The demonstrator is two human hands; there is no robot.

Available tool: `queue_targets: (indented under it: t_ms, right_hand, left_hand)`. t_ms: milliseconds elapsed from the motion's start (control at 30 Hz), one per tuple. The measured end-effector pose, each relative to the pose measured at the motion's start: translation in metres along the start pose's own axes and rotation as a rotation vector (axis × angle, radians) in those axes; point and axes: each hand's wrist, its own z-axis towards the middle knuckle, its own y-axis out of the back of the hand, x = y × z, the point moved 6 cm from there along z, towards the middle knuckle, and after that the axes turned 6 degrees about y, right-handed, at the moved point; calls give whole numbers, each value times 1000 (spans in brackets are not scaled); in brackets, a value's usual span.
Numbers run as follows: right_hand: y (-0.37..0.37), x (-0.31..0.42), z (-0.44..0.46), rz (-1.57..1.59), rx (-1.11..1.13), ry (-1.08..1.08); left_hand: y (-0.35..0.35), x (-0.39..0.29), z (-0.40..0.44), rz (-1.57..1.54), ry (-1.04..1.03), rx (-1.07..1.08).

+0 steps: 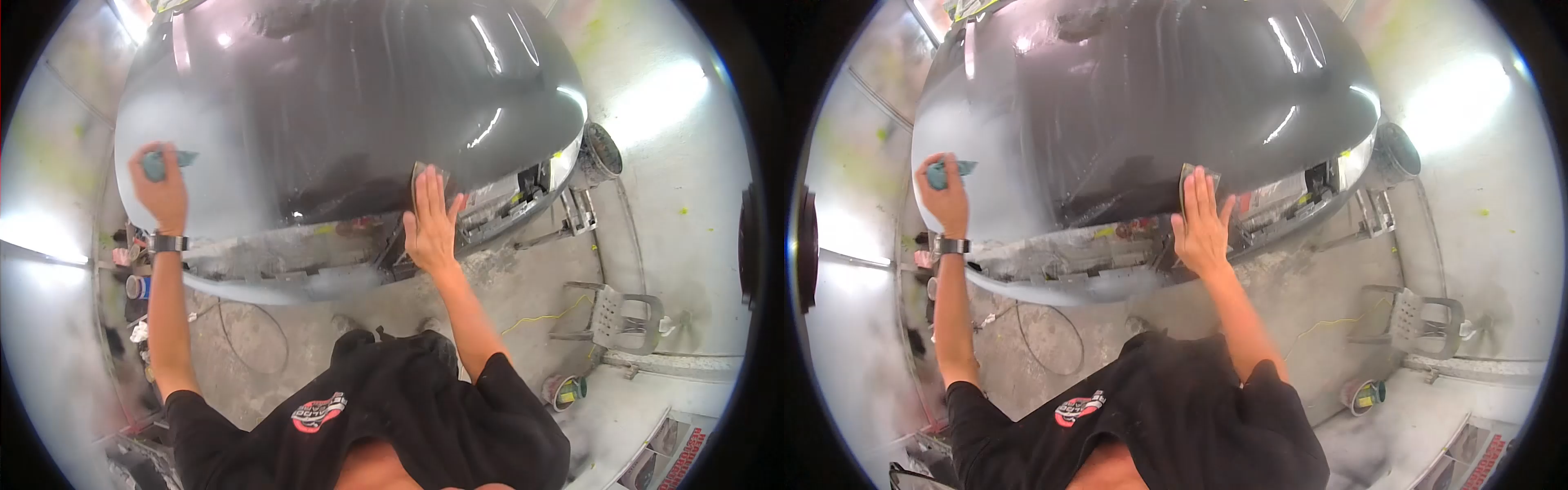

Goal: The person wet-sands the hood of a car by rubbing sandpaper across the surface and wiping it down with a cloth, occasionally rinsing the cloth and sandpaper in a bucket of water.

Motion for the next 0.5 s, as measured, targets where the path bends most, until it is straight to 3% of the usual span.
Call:
queue_targets:
  t_ms: [67, 133, 200, 233, 300, 333, 367, 433, 500]
  right_hand:
    - [3, 10, -3, 99, -46, 32]
    - [-10, 28, -20, 149, 31, 178]
    - [23, -21, -22, 75, -50, 121]
    - [43, -55, -30, 45, -77, 104]
    - [86, -156, -63, -166, -68, -53]
    - [123, -198, -84, 79, -153, -203]
    - [154, -230, -108, 87, -126, -294]
    - [193, -289, -177, 280, -183, -384]
    - [200, -335, -258, 219, -92, -560]
  left_hand:
    - [-22, -32, -43, -68, 30, 126]
    - [-54, -70, -82, -17, -148, 125]
    - [-85, -114, -117, -77, -225, 135]
    - [-101, -125, -135, 64, -301, 164]
    - [-132, -137, -176, 213, -324, 160]
    - [-138, -146, -192, 229, -314, 104]
    - [-144, -160, -206, 240, -305, 50]
    - [-167, -204, -236, 235, -358, 124]
    - [-196, -241, -261, 226, -397, 189]
